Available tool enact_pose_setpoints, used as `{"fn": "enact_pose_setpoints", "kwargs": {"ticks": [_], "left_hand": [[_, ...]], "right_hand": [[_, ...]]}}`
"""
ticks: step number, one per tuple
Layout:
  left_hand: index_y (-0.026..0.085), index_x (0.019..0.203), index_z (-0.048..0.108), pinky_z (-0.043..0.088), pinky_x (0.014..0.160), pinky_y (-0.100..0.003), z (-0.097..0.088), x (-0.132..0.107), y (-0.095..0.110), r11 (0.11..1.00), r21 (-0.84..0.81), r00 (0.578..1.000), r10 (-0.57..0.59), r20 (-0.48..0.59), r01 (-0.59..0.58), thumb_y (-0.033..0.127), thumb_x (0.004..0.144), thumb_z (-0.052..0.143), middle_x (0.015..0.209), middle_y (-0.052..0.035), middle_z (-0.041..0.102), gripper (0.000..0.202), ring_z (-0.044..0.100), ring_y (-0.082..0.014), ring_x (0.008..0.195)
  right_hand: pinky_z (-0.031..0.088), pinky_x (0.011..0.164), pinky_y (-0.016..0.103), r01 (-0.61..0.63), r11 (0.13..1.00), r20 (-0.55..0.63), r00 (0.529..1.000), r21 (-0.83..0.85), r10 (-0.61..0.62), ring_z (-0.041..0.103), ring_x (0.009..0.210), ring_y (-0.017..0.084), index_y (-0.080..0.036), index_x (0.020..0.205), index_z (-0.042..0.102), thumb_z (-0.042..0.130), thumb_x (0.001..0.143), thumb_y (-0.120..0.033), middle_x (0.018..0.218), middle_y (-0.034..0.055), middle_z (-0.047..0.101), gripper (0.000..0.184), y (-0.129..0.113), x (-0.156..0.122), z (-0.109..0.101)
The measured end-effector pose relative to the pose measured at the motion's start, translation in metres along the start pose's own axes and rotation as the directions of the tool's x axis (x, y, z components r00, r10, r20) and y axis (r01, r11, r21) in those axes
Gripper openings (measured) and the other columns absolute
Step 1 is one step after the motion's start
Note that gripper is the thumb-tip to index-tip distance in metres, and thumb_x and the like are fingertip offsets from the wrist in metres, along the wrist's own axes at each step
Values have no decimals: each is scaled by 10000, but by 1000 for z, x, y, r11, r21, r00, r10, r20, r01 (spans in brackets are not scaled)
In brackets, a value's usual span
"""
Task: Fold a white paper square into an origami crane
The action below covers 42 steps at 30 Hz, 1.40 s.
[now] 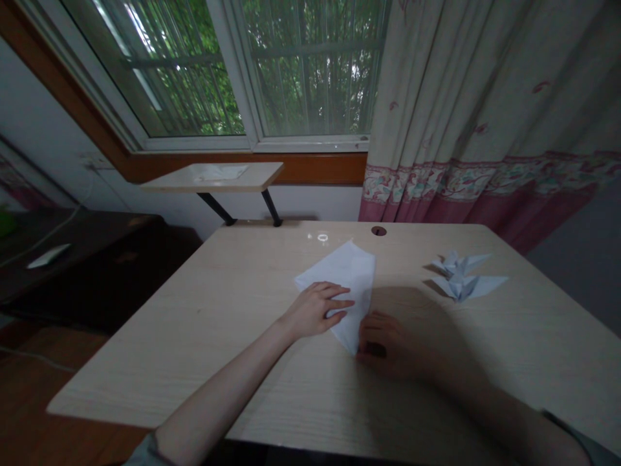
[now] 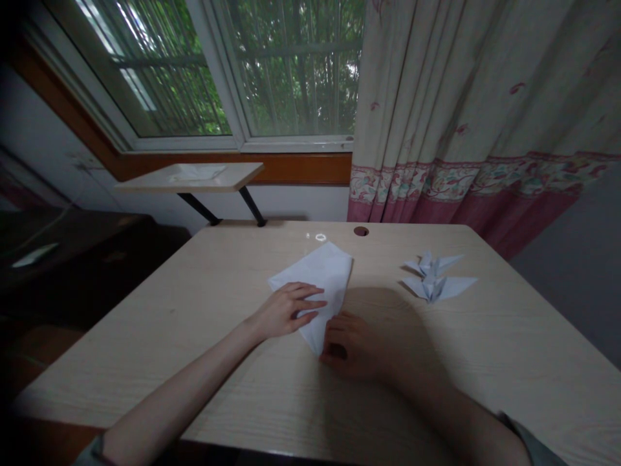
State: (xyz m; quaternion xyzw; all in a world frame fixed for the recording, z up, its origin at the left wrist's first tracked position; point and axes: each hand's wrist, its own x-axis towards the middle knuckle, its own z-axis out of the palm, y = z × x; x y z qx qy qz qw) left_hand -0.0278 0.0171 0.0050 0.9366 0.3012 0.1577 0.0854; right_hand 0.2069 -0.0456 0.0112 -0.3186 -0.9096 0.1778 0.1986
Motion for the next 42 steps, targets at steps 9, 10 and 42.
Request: {"fn": "enact_pose_setpoints", "kwargs": {"ticks": [9,10,42], "left_hand": [[333,1267,637,368,1111,-462,-1,-1,1,999,27,999,35,-36,-34,320,991,520,1385,0,598,301,545,-221,1258],[330,1261,641,358,1117,-468,-1,-1,0,999,39,998,33,-50,-31,309,991,518,1383,1,599,297,543,-219,1258],[250,1201,673,541,914,-377,12,-1,2,1000,8,978,-6,-208,8,243,963,517,1212,-39,703,285,674,-205,1067]], "right_hand": [[499,798,345,58,993,-285,955,-106,-86,614,810,186,-199,888,670,413,1007,-236,857,60,687,286,18,-4,-6],[505,786,349,19,990,-308,949,-142,-63,613,799,189,-204,885,674,416,1005,-231,844,58,687,285,20,-4,-5],[348,1023,502,-165,953,-363,930,-253,65,642,1003,234,-273,1027,692,539,935,-229,1019,35,751,184,35,-4,5]]}}
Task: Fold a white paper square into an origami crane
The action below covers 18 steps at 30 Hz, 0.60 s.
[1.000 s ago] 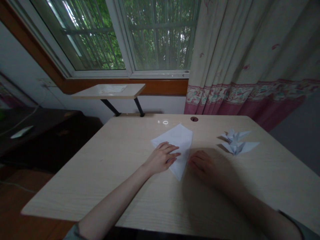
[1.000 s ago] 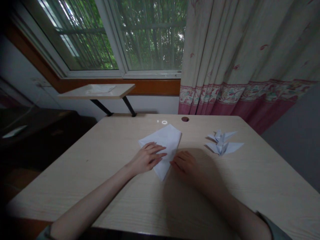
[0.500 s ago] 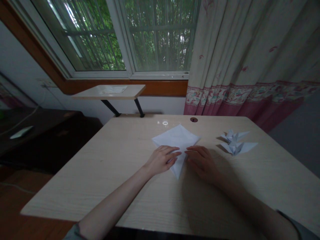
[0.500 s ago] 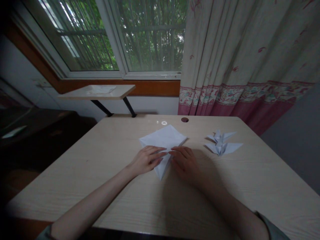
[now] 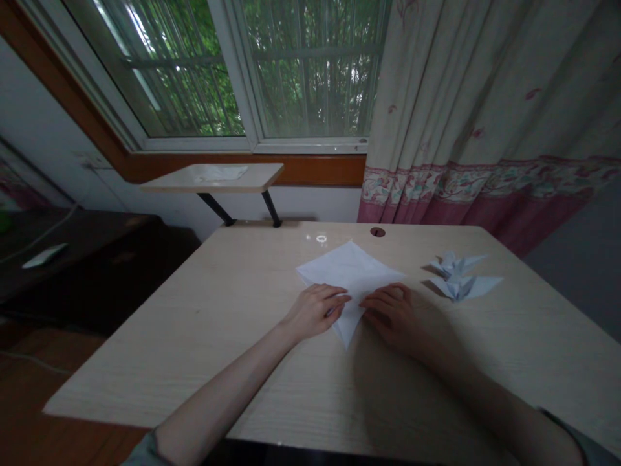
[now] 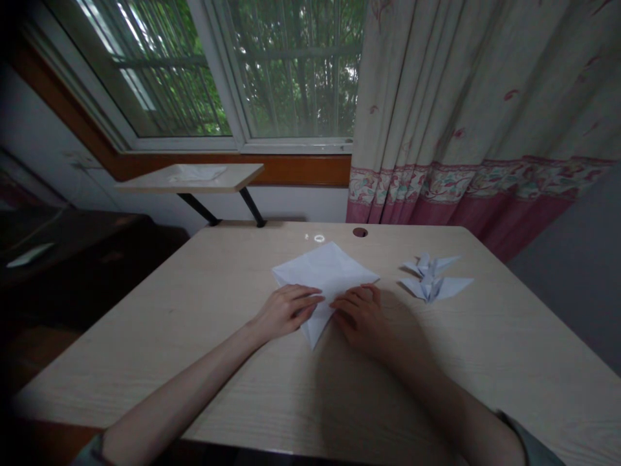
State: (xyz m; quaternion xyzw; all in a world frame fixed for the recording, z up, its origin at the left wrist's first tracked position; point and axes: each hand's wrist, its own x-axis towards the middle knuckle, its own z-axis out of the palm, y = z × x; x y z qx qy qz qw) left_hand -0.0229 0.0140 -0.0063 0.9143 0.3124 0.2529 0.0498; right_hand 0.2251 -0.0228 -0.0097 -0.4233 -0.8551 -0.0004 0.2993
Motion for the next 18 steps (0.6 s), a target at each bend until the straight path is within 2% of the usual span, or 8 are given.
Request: {"fn": "enact_pose_setpoints", "kwargs": {"ticks": [4,8,10,13,15,16,18], "left_hand": [[239,1135,707,552,894,-376,-3,1,2,1000,-10,1000,-11,-13,11,309,982,505,1207,-45,708,263,686,-209,1052],[224,1023,734,549,907,-377,-10,2,5,998,-47,1000,29,2,-28,352,991,484,1207,-42,709,283,691,-205,1046],[215,1038,725,550,906,-371,-13,2,6,996,-74,998,59,14,-58,391,996,471,1191,-49,716,312,695,-202,1037],[190,1097,701,557,893,-370,-16,2,6,986,-100,991,130,-8,-131,545,969,474,1152,-69,731,440,705,-212,1005],[180,1097,697,562,879,-367,-16,2,7,982,-89,985,165,-47,-169,658,901,515,1112,-77,744,548,712,-218,972],[181,1085,698,563,871,-358,-15,2,7,983,-74,984,165,-64,-170,672,879,540,1091,-74,750,556,714,-215,956],[190,1057,702,561,845,-326,-11,2,7,989,-31,986,141,-90,-144,588,913,561,1054,-54,759,446,717,-194,931]], "right_hand": [[353,1008,485,-26,999,-3,1000,18,26,642,974,235,-269,951,701,565,941,-280,952,27,758,138,1,1,1],[380,987,480,-30,999,-29,999,12,30,657,915,228,-264,918,704,545,951,-282,900,24,759,164,4,2,1],[405,961,478,-35,999,-38,999,10,35,667,882,224,-260,915,701,531,953,-267,891,24,760,174,5,2,1],[450,923,461,-73,997,-52,996,18,74,677,853,220,-252,907,698,503,947,-235,883,33,755,200,7,2,1],[497,867,424,-115,993,-45,992,41,117,679,843,214,-248,907,692,479,942,-213,894,42,747,218,7,1,1],[517,829,402,-135,989,-31,990,56,137,680,838,210,-248,912,687,466,943,-207,901,45,742,227,7,1,1],[541,761,366,-163,983,0,986,84,164,681,820,204,-253,912,674,443,951,-206,904,46,732,239,7,2,2]]}}
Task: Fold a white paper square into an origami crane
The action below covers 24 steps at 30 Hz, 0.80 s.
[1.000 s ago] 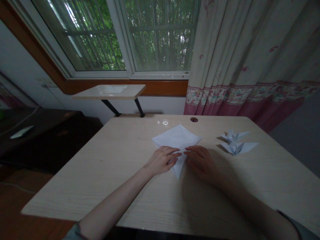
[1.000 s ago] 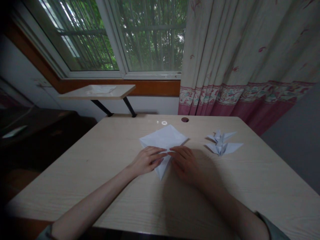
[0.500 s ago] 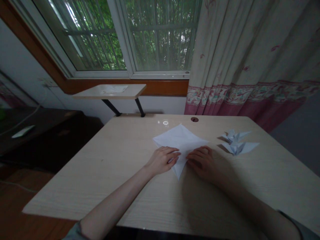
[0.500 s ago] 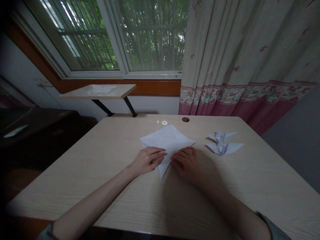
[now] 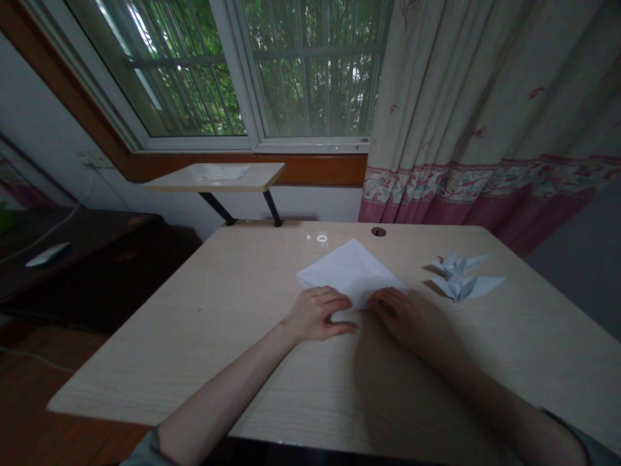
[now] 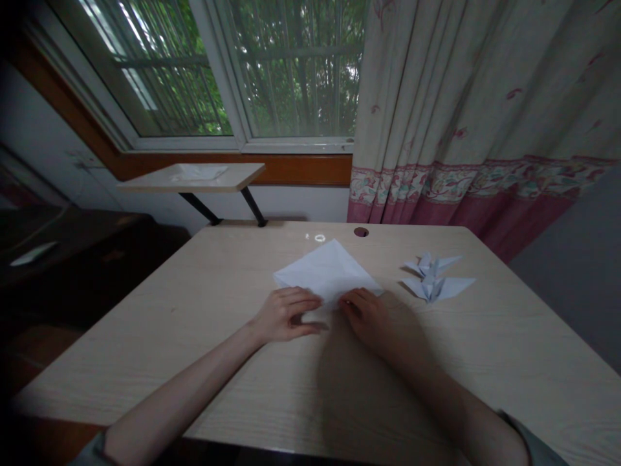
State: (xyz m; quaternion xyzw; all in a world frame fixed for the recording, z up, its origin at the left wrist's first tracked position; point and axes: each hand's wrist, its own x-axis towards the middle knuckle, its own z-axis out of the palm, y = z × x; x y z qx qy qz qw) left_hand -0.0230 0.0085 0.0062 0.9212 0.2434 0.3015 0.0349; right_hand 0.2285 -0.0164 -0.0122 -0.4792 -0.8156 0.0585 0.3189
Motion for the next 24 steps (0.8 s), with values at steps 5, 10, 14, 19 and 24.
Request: {"fn": "enact_pose_setpoints", "kwargs": {"ticks": [5,10,14,19,24], "left_hand": [[174,969,690,539,710,-255,6,-1,1,989,93,991,-106,-82,113,368,1013,479,922,-29,764,290,715,-154,818],[173,771,602,454,557,-227,5,-2,0,950,120,951,-268,-152,287,414,1031,412,693,-16,659,402,623,-131,610],[191,869,566,468,586,-237,5,-3,-1,925,122,924,-334,-187,359,452,1037,368,761,-15,641,368,619,-143,658],[200,1031,525,519,633,-268,8,-3,-4,909,104,899,-373,-231,404,418,1037,376,922,-43,641,265,652,-177,795],[220,1313,421,575,735,-315,9,-2,-4,900,69,861,-387,-329,431,378,1003,471,1202,-109,567,351,631,-221,1038]], "right_hand": [[549,784,380,2,1000,-7,1000,4,-2,680,866,219,-245,915,643,431,973,-252,911,57,715,220,2,2,3],[541,800,407,-33,999,-53,998,-26,31,677,879,238,-248,939,631,463,970,-286,944,72,720,175,3,1,5],[541,755,407,-58,998,-92,994,-25,56,681,822,245,-260,916,623,456,972,-309,884,67,715,183,3,1,6],[537,719,400,-105,994,-164,981,-25,99,678,790,248,-262,893,607,445,977,-341,845,63,702,199,8,1,9],[537,704,382,-131,991,-161,978,1,129,684,767,233,-263,928,620,434,974,-319,855,55,710,200,12,1,12]]}}
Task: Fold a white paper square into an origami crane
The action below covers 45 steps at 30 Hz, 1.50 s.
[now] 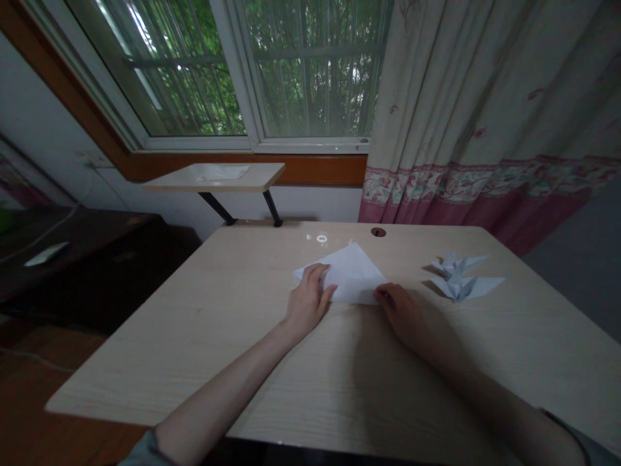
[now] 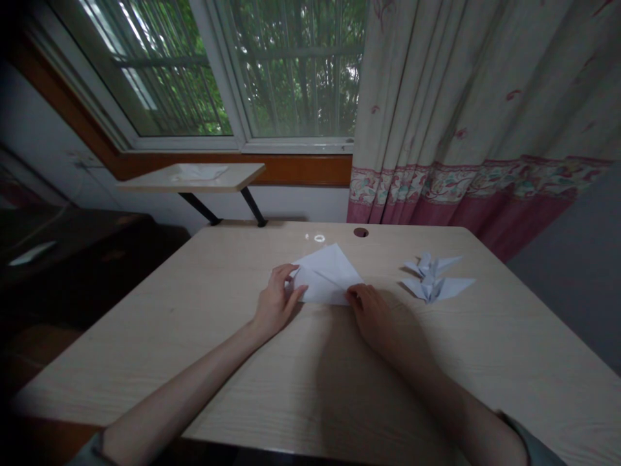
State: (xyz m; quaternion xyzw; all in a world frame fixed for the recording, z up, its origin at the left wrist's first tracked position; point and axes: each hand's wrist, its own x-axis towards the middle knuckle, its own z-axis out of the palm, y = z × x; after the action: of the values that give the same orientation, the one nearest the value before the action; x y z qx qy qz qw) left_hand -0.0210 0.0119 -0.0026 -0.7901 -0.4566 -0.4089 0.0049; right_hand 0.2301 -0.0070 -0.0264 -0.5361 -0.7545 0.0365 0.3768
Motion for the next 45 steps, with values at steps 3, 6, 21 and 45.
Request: {"fn": "enact_pose_setpoints", "kwargs": {"ticks": [3,6,21,45], "left_hand": [[245,1387,393,575,816,-360,-2,1,1,995,37,995,91,-42,-89,299,989,494,1320,-133,492,414,591,-242,1113],[286,1381,449,525,941,-425,-5,0,3,967,90,970,240,-29,-237,190,959,506,1364,-122,466,436,534,-267,1204],[254,1133,652,322,1102,-526,-7,3,10,914,168,924,342,167,-369,252,927,562,1435,-95,479,226,383,-298,1335],[272,1173,650,165,1147,-589,-3,0,7,947,188,941,206,267,-261,461,905,611,1494,-103,444,329,373,-315,1367]], "right_hand": [[541,697,374,-13,1000,31,999,-3,14,692,765,230,-256,912,624,434,977,-299,853,57,718,206,-3,0,-1],[545,699,367,-9,1000,65,998,-6,9,700,763,228,-251,914,633,458,976,-291,855,58,730,190,-6,1,-4],[591,740,373,71,995,153,985,65,-80,737,847,230,-271,1051,655,437,987,-269,982,54,764,227,-6,-2,2],[444,1078,459,242,965,350,917,-103,-193,571,1247,228,-247,1264,653,457,892,-93,1391,72,594,448,-4,-3,-2]]}}
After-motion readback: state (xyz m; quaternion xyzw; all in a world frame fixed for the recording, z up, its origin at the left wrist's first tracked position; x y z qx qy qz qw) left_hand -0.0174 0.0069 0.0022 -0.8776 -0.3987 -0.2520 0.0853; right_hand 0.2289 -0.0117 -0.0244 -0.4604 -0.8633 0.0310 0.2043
